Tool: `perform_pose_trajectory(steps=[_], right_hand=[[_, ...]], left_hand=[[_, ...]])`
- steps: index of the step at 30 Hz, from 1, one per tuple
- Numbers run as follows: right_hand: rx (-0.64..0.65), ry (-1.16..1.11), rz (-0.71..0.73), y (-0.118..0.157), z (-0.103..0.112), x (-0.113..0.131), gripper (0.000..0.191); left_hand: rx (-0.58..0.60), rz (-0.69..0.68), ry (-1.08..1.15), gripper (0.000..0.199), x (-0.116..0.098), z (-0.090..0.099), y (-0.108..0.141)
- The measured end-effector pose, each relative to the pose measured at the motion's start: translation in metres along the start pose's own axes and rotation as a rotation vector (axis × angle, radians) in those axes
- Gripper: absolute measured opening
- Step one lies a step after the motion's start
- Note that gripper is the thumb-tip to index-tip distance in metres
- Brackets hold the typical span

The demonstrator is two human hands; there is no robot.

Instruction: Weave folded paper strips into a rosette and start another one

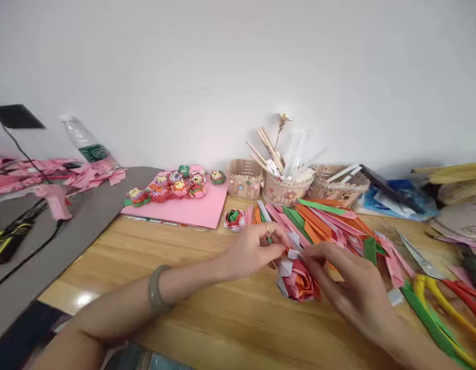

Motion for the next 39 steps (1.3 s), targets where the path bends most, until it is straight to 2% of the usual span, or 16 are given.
perform_pose_trajectory(steps=[3,4,7,8,9,11,12,14,15,17,19,21,23,29,39], right_hand=[[-0.029,0.061,0.058,-0.002,-0.003,0.000,0.014],[-0.041,0.072,0.078,-0.003,-0.003,-0.001,0.015],[-0.082,0.073,0.145,-0.003,-0.001,-0.002,0.020],[-0.087,0.063,0.168,-0.002,0.000,-0.002,0.022],[-0.091,0.057,0.185,-0.002,0.001,-0.002,0.022],[-0.127,0.071,0.167,-0.003,0.004,-0.001,0.019],[-0.158,0.075,0.125,-0.004,0.005,-0.001,0.017],[-0.173,0.021,-0.051,-0.007,0.007,-0.002,0.010],[-0.128,-0.048,-0.169,-0.009,0.006,-0.003,0.007],[0.034,-0.231,-0.390,-0.012,0.002,-0.005,0.016],[0.173,-0.400,-0.525,-0.013,-0.003,-0.006,0.026],[0.204,-0.516,-0.573,-0.013,-0.007,-0.007,0.029],[0.200,-0.592,-0.592,-0.012,-0.010,-0.008,0.029],[0.225,-0.700,-0.663,-0.007,-0.016,-0.009,0.034],[0.202,-0.696,-0.631,-0.010,-0.016,-0.002,0.037]], left_hand=[[0.114,0.118,0.071,0.029,0.001,0.000,-0.003],[0.179,0.157,0.101,0.033,0.002,-0.001,-0.003],[0.471,0.276,0.217,0.042,0.006,-0.006,0.000],[0.515,0.284,0.238,0.045,0.007,-0.007,0.000],[0.498,0.263,0.237,0.048,0.008,-0.007,0.000],[0.338,0.167,0.169,0.050,0.010,-0.006,-0.002],[0.242,0.112,0.120,0.050,0.011,-0.004,-0.004],[0.105,0.005,0.012,0.048,0.011,-0.002,-0.006],[0.066,-0.047,-0.043,0.046,0.011,-0.002,-0.006],[0.009,-0.143,-0.140,0.045,0.012,-0.001,-0.006],[-0.038,-0.202,-0.186,0.045,0.013,-0.001,-0.006],[-0.044,-0.211,-0.138,0.046,0.014,-0.002,-0.005],[-0.001,-0.191,-0.029,0.048,0.015,-0.004,-0.004],[0.093,-0.131,0.206,0.055,0.011,-0.009,0.000],[0.041,-0.048,0.285,0.065,0.007,-0.011,0.001]])
Point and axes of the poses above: each hand's wrist, its own y-axis away from the middle knuckle, its own z-axis out of the back of the hand, x = y × z, the point moved 2 cm from there along -y, towards the middle knuckle, and after that the axes turned 1 degree about -z, right-handed, at the moved point
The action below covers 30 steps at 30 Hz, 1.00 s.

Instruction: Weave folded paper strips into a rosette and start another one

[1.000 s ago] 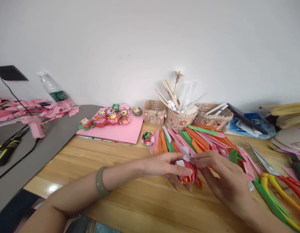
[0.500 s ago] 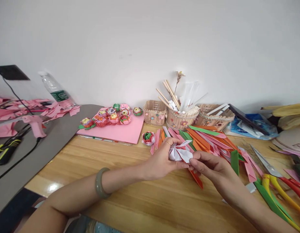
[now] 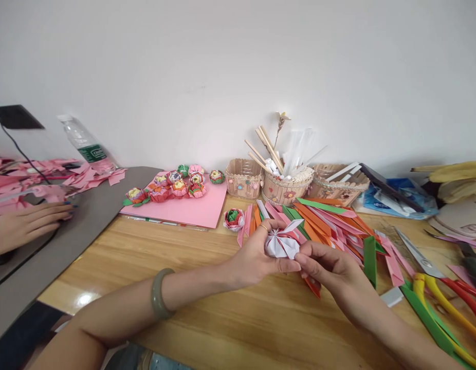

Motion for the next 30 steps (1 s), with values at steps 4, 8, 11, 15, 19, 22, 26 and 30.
perform_pose_trajectory(steps=[4,8,11,15,19,22,26,30], right_hand=[[0.026,-0.009,-0.027,0.001,-0.001,0.000,0.037],[0.022,0.028,-0.003,0.002,-0.002,0.001,0.036],[0.048,0.043,-0.022,0.001,0.001,0.001,0.032],[0.103,-0.051,-0.109,0.000,0.010,0.000,0.032],[-0.141,-0.078,-0.025,-0.001,0.022,0.006,0.022],[-0.243,-0.045,0.038,0.001,0.024,0.012,0.026],[-0.273,0.099,0.106,0.005,0.023,0.018,0.023],[-0.231,0.179,0.123,0.007,0.021,0.020,0.022]], left_hand=[[0.026,0.009,0.019,0.066,0.001,0.001,0.001],[0.030,-0.009,0.046,0.062,0.005,0.003,0.001],[0.032,-0.002,0.093,0.062,0.004,0.003,0.000],[0.088,0.043,0.250,0.057,-0.002,0.004,0.000],[0.203,0.094,0.344,0.036,-0.003,0.004,-0.001],[0.164,0.131,0.365,0.032,0.002,0.005,-0.001],[0.118,0.212,0.347,0.035,0.010,0.003,-0.002],[0.102,0.232,0.324,0.032,0.012,0.002,-0.001]])
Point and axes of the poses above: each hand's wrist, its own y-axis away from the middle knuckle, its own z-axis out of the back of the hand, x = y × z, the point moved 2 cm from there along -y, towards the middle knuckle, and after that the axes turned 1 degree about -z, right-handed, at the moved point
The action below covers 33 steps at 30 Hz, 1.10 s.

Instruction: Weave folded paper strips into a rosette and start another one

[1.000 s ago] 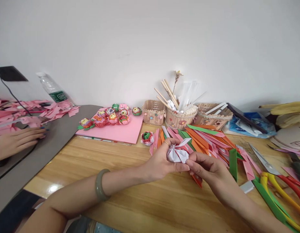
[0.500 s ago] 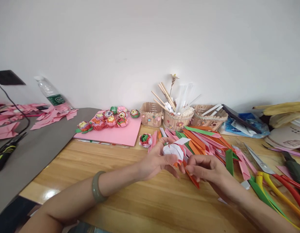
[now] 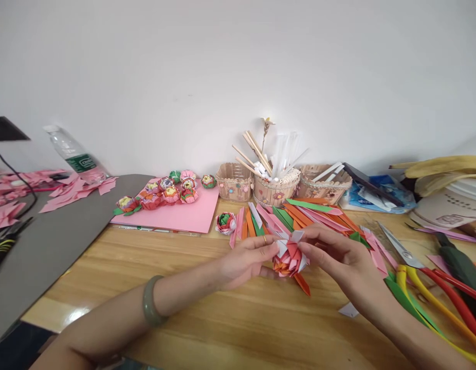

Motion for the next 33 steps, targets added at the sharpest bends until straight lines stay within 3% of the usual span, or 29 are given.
perform_pose_trajectory(steps=[6,10,14,22,26,30,33], right_hand=[[0.049,0.015,0.003,0.000,-0.004,0.002,0.023],[0.061,0.026,0.068,-0.001,-0.007,0.001,0.019],[0.034,0.118,0.194,0.001,-0.007,-0.001,0.012],[-0.020,0.231,0.368,0.006,-0.009,-0.004,0.010],[-0.029,0.213,0.338,0.006,-0.008,-0.002,0.004],[0.045,0.103,0.215,0.004,-0.008,0.001,0.019],[0.093,0.014,0.112,0.003,-0.009,-0.001,0.021]], left_hand=[[-0.024,-0.005,-0.061,0.030,-0.004,-0.001,0.001],[-0.115,-0.193,-0.304,0.022,-0.011,-0.001,0.005],[-0.117,-0.369,-0.547,0.022,-0.020,-0.005,0.010],[-0.148,-0.416,-0.786,0.021,-0.021,-0.012,0.010],[-0.165,-0.454,-0.731,0.018,-0.020,-0.011,0.010],[-0.130,-0.500,-0.667,0.006,-0.021,-0.008,0.010],[-0.071,-0.448,-0.642,0.010,-0.021,-0.006,0.009]])
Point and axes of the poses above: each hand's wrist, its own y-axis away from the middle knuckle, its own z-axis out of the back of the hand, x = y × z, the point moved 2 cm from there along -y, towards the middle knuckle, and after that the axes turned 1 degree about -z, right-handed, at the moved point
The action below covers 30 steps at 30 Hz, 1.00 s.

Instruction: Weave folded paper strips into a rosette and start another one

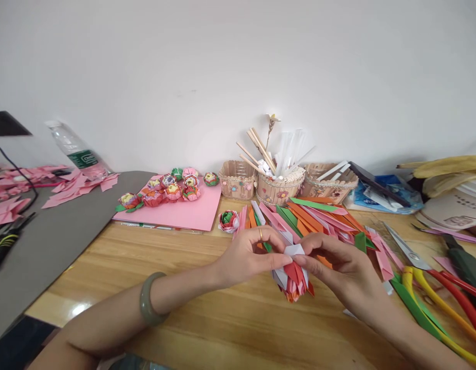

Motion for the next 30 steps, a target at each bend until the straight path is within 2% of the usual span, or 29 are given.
perform_pose_trajectory(steps=[3,7,13,17,20,23,27,30], right_hand=[[0.014,-0.093,-0.048,0.000,-0.002,-0.004,0.018],[0.076,-0.167,-0.082,-0.001,-0.004,-0.008,0.014],[0.082,-0.077,-0.089,0.000,-0.003,-0.007,0.018],[0.076,0.045,-0.038,0.001,-0.002,-0.006,0.020],[0.042,0.160,0.068,0.003,-0.003,-0.006,0.016],[-0.034,0.308,0.269,0.005,-0.003,-0.005,0.003],[-0.058,0.479,0.492,0.008,-0.005,-0.007,0.010],[-0.055,0.578,0.586,0.010,-0.004,-0.011,0.014]], left_hand=[[0.050,0.084,0.070,0.013,0.003,0.001,-0.001],[0.049,0.095,0.076,0.015,0.004,0.001,-0.003],[0.080,0.142,0.072,0.013,0.001,-0.001,-0.002],[0.046,0.122,0.021,0.009,0.001,-0.002,-0.002],[0.003,0.107,-0.040,0.007,0.001,-0.002,-0.002],[-0.040,0.091,-0.083,0.007,0.003,-0.002,-0.002],[-0.070,0.052,-0.115,0.007,0.002,-0.001,-0.001],[-0.022,0.130,-0.009,0.003,0.001,0.000,-0.002]])
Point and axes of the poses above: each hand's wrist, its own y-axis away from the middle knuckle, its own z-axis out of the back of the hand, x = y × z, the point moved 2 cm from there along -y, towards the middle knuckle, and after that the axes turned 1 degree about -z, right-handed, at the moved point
